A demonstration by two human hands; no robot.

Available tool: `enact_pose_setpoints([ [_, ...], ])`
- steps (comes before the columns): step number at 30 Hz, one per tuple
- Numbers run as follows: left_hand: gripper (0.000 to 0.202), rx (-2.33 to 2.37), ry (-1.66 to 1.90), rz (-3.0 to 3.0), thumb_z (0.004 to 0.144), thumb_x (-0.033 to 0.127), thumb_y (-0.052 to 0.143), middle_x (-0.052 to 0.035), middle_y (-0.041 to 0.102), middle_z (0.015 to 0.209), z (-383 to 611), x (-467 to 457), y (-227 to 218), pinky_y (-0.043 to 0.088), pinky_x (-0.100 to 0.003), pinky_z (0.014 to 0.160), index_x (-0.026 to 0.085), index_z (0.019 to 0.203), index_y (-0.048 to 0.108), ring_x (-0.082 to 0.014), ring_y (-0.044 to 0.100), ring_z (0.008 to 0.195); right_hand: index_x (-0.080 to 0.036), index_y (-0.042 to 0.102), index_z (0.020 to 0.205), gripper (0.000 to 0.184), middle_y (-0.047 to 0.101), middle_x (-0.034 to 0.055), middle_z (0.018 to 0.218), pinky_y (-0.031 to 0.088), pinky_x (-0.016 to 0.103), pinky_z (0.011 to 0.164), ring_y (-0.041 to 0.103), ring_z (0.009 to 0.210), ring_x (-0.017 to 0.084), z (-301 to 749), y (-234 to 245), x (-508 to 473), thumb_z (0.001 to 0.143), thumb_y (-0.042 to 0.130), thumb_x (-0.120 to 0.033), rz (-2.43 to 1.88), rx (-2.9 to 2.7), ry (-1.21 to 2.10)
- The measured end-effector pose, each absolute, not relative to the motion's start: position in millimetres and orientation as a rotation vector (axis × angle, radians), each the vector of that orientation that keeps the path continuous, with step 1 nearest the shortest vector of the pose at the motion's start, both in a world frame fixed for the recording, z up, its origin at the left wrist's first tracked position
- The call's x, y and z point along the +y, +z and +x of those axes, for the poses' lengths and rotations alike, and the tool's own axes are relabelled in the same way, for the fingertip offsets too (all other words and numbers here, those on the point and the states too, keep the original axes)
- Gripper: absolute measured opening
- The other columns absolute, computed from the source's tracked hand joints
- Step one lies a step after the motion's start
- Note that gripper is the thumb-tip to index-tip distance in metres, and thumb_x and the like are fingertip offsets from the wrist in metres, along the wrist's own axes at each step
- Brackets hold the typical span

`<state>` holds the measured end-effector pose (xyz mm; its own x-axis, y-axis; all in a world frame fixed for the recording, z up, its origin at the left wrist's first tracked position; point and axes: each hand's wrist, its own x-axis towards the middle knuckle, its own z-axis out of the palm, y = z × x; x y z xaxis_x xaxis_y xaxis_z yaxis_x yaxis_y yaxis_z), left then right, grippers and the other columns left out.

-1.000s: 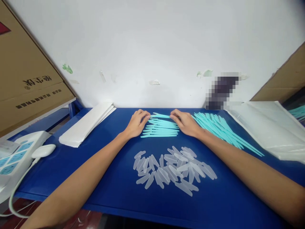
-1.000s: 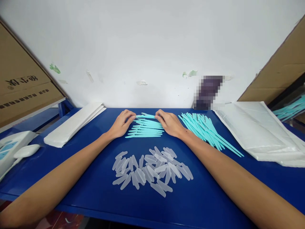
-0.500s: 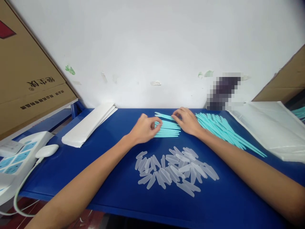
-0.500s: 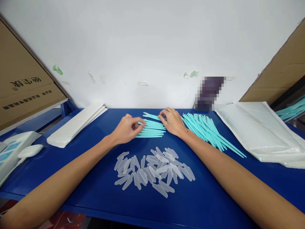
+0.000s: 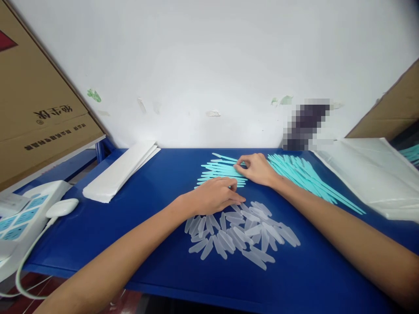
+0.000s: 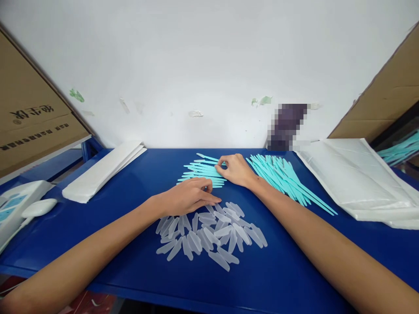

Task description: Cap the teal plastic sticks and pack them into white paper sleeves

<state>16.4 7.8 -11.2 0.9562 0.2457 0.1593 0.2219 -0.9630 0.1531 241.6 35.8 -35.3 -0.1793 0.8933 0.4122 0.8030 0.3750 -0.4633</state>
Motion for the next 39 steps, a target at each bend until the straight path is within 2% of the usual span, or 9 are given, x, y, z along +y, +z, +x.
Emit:
enact_pose_setpoints([
  [4,0.026,0.391,0.317,2.883,0.102,0.03,0.053,-0.0064,0.06,0.097,18,8,-11,0.042,-0.031,0.074,0.024,0.109,0.078,-0.0168,0.056,0.08,-0.019,0.075,0.073,0.027,0.052,-0.0013,0.051,0.033,0.029,0.057,0.045,0.051,0.014,243,-38,37,0.083,0.06,-0.04,-1.466,-2.026,0.149],
  [9,0.02,0.442,0.509,2.657,0.099,0.031,0.058,-0.0059,0.063,0.094,18,10,-11,0.045,-0.031,0.075,0.022,0.099,0.076,-0.0178,0.059,0.085,-0.021,0.079,0.08,0.025,0.064,0.0049,0.077,0.036,0.03,0.062,0.056,0.068,0.017,244,-39,41,0.086,0.061,-0.038,-1.471,-2.069,0.057],
  [13,0.021,0.742,0.941,2.374,0.097,0.035,0.06,-0.0059,0.071,0.095,0,37,-13,0.045,-0.029,0.072,0.021,0.096,0.074,-0.017,0.061,0.079,-0.021,0.078,0.082,0.023,0.066,0.0051,0.078,0.037,0.03,0.064,0.056,0.068,0.018,245,-40,44,0.086,0.061,-0.036,-1.454,-2.081,0.155],
  [15,0.02,0.962,1.064,2.273,0.093,0.036,0.064,-0.005,0.074,0.087,-18,57,-17,0.044,-0.029,0.068,0.02,0.091,0.076,-0.0173,0.061,0.072,-0.022,0.078,0.083,0.024,0.065,0.0039,0.071,0.037,0.031,0.063,0.056,0.065,0.018,245,-40,44,0.087,0.061,-0.038,-1.478,-2.054,0.197],
  [18,0.016,1.159,1.112,2.209,0.086,0.035,0.071,-0.0044,0.074,0.077,-44,85,-26,0.043,-0.029,0.066,0.02,0.084,0.078,-0.0178,0.06,0.065,-0.022,0.079,0.086,0.029,0.057,0.0005,0.056,0.033,0.03,0.059,0.051,0.058,0.017,245,-38,42,0.085,0.062,-0.045,-1.544,-2.043,0.225],
  [20,0.013,1.224,1.138,2.16,0.083,0.033,0.073,-0.0052,0.075,0.078,-54,95,-31,0.044,-0.029,0.067,0.021,0.081,0.078,-0.0186,0.063,0.066,-0.022,0.079,0.087,0.03,0.054,-0.0002,0.055,0.032,0.03,0.058,0.049,0.056,0.016,245,-37,41,0.085,0.062,-0.047,-1.552,-2.05,0.254],
  [27,0.014,1.249,1.015,2.274,0.085,0.028,0.068,-0.0046,0.076,0.08,-52,92,-32,0.047,-0.029,0.069,0.021,0.088,0.079,-0.0174,0.062,0.066,-0.02,0.072,0.09,0.026,0.065,0.0042,0.08,0.036,0.03,0.066,0.054,0.069,0.017,248,-42,49,0.09,0.057,-0.041,-1.467,-2.116,0.285],
  [31,0.017,1.279,0.936,2.367,0.088,0.029,0.064,-0.0036,0.077,0.084,-52,91,-31,0.048,-0.029,0.072,0.021,0.093,0.078,-0.0169,0.063,0.068,-0.019,0.068,0.092,0.029,0.063,0.0055,0.082,0.037,0.031,0.069,0.056,0.074,0.019,248,-43,46,0.095,0.05,-0.042,-1.474,-2.155,0.23],
  [39,0.018,1.253,0.921,2.439,0.089,0.028,0.061,-0.0041,0.078,0.088,-53,92,-33,0.049,-0.03,0.073,0.021,0.092,0.077,-0.0183,0.065,0.071,-0.021,0.067,0.092,0.025,0.064,0.006,0.089,0.039,0.032,0.071,0.057,0.078,0.02,246,-38,44,0.09,0.057,-0.045,-1.504,-2.174,0.285],
])
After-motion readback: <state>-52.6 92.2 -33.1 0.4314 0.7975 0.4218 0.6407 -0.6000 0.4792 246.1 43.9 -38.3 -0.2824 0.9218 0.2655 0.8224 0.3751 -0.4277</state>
